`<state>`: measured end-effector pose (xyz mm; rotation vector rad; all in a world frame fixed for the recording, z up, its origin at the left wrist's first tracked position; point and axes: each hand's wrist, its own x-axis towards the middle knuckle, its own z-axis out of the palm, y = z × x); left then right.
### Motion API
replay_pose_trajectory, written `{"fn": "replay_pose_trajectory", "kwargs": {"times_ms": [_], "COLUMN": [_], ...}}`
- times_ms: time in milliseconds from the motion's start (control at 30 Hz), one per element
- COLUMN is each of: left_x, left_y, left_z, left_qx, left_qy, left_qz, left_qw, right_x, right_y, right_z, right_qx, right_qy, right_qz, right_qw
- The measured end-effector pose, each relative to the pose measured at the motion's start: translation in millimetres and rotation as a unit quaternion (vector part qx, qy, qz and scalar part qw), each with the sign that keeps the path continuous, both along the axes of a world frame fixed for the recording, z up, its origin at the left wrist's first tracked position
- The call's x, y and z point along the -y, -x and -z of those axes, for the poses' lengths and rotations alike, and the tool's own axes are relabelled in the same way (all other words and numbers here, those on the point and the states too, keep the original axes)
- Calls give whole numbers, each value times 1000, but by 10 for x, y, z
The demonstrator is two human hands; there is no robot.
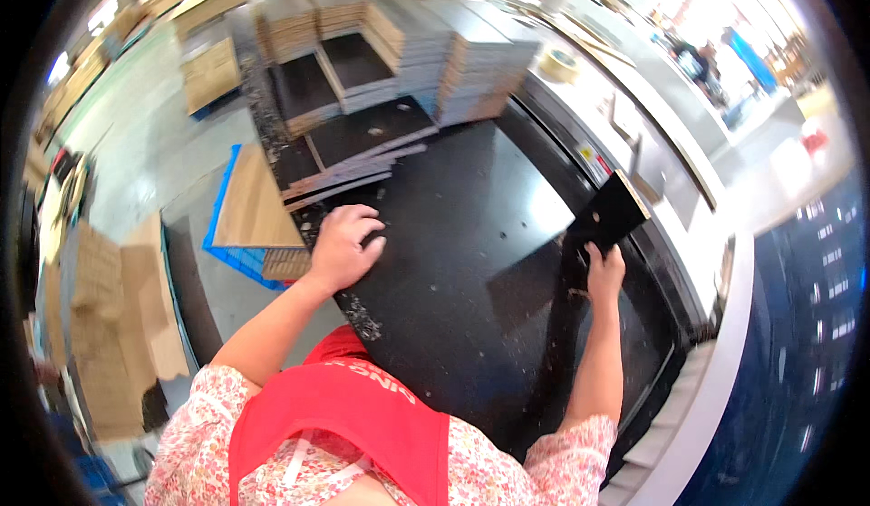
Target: The person takes wood-veneer furniture components from a stack, places them individually onto a work surface, and feeds them into an industrial edge-banding or trimming machine.
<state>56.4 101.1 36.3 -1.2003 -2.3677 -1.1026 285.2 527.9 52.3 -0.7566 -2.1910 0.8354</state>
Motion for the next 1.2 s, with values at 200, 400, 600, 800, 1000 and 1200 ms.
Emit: {"fn": "replay_pose_trajectory", "kwargs": {"times_ms": [200,400,600,800,1000,1200], "left_x": [-2,0,15,24,49,38], "left_y": [-36,-27,-36,-60,-67,-62], "left_z": [29,43,50,-20,-4,12], "left_qx": [11,12,19,31,19,-1], "left_qy": [-1,0,2,12,7,-8], "left_qz": [-14,-21,-22,-15,-13,-14], "left_qw": [1000,1000,1000,999,1000,1000], "right_x": [490,1204,1685,2140,2368,2418], "right_y": [535,1510,2740,3408,3761,3810], "right_z": [-591,-1381,-1550,-1306,-1398,-1649], "right_qx": [-39,23,152,-25,78,184], "right_qy": [-82,-73,-109,-388,-411,-379], "right_qz": [-53,-239,-397,-369,-359,-329], "right_qw": [994,968,898,844,835,845]}}
